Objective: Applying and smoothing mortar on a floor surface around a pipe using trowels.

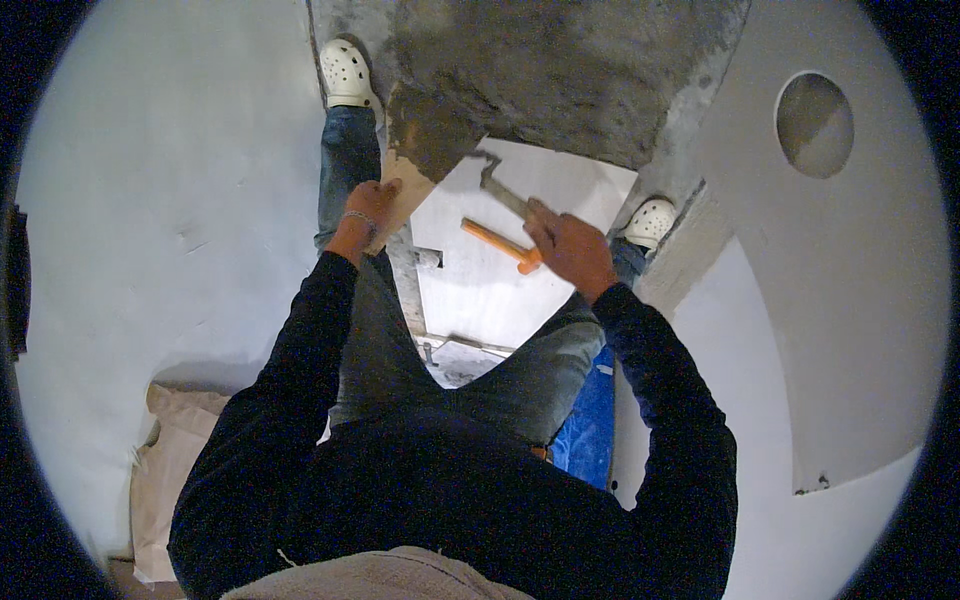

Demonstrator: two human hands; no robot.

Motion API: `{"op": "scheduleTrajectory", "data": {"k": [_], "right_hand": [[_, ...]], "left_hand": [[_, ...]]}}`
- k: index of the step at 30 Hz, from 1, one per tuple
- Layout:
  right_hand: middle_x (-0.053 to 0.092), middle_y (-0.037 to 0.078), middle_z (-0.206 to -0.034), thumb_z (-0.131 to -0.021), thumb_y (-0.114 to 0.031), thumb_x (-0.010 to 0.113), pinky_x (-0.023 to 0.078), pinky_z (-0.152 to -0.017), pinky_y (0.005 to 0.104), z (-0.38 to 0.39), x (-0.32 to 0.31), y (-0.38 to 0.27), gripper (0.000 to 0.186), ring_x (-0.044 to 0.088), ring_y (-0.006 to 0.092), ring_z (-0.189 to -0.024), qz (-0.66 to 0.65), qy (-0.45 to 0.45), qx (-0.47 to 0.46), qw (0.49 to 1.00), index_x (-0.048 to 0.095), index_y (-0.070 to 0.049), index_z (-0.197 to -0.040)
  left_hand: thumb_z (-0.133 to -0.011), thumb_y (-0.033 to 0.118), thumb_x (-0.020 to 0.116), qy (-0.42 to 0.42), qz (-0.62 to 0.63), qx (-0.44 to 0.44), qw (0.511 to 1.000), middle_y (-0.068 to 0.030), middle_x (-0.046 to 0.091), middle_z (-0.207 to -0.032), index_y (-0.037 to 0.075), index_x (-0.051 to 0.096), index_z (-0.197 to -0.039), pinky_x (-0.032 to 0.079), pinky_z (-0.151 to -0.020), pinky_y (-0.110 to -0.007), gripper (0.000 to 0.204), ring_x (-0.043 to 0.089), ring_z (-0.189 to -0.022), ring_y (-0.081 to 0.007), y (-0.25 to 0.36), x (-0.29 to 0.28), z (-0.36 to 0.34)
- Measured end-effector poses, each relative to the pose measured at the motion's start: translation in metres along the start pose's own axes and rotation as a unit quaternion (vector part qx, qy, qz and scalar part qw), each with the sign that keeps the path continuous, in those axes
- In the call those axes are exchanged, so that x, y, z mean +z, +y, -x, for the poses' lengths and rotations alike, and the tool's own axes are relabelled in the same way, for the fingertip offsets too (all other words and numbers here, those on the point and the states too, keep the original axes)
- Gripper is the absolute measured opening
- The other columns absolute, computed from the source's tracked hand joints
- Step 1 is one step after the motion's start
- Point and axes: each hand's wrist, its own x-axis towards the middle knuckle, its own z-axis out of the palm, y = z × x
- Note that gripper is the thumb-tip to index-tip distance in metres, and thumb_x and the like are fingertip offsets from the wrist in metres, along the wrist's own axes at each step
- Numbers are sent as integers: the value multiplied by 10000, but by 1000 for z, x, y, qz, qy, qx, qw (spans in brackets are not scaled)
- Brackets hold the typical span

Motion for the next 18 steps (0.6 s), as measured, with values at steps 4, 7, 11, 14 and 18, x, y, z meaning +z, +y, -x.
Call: {"op": "scheduleTrajectory", "data": {"k": [4,7,11,14,18], "right_hand": [[634,170,-744,-964,-442,525,515,-662,459,-9,37,25,463,644,364,-706,61,-16,-29,998,551,-199,-1357],[623,199,-734,-966,-431,518,510,-639,491,-61,58,72,447,635,396,-679,22,88,4,996,550,-177,-1333],[572,72,-687,-991,-482,483,483,-504,362,-96,37,60,480,564,211,-523,-411,-88,211,883,538,-135,-1319],[533,27,-703,-999,-491,475,445,-451,307,-97,13,65,449,489,140,-494,-525,-119,241,807,519,-120,-1249],[547,14,-701,-1010,-486,458,437,-422,277,-83,-13,51,417,502,109,-483,-570,-177,264,757,508,-114,-1193]], "left_hand": [[-907,511,538,15,40,-57,997,-293,671,-1016,-84,671,-1014,498,-891,-454,620,652,-997,-420,47,-22,40],[-902,524,546,0,49,-22,999,-293,666,-1009,-73,664,-1007,498,-875,-460,618,645,-988,-434,52,-15,45],[-904,529,562,54,82,-39,994,-293,662,-983,-37,657,-988,495,-855,-477,581,641,-974,-441,43,-21,71],[-890,523,607,130,144,25,981,-278,667,-942,-10,637,-978,506,-808,-485,541,644,-943,-444,45,-19,72],[-865,502,664,167,169,87,968,-259,673,-870,3,565,-948,524,-715,-489,516,653,-849,-456,67,-12,66]]}}
